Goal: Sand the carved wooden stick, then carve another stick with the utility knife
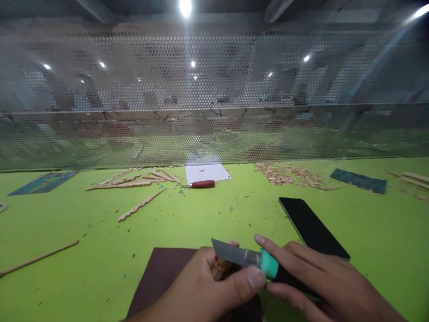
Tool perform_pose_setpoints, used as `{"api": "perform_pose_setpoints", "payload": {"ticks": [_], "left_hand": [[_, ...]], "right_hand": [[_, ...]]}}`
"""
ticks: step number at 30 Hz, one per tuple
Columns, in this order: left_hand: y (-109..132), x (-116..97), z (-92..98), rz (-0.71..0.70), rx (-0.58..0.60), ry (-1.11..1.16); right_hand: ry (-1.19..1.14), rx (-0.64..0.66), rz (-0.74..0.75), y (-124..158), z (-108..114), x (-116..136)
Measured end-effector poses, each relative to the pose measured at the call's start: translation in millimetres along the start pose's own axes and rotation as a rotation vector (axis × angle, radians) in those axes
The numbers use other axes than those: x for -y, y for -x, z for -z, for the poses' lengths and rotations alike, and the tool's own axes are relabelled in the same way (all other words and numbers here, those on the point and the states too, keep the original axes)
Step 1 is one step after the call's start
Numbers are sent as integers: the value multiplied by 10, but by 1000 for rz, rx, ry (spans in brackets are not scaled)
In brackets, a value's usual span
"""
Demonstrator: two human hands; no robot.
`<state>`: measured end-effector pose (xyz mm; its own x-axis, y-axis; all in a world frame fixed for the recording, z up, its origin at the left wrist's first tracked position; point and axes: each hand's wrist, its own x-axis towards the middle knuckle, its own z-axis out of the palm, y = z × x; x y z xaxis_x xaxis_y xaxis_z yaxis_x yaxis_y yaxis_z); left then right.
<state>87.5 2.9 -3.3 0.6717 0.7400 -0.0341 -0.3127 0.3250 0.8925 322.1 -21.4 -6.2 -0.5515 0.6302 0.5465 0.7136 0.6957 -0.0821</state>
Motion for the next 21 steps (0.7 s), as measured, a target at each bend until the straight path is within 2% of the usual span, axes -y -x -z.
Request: {"api": "perform_pose_setpoints", "payload": {"ticks": [5,11,16,21], "left_hand": [[-2,18,-19,50,-38,-58],[-17,59,-14,-30,5,37],[-5,26,0,63,-84,-50],[-14,93,1,-14,-81,-8]], "right_hand": [[28,-52,-49,18,-41,-6],[19,-41,-4,-24,-5,20],[27,-3,44,-50,15,29],[84,-47,55,-17,-37,57]]}}
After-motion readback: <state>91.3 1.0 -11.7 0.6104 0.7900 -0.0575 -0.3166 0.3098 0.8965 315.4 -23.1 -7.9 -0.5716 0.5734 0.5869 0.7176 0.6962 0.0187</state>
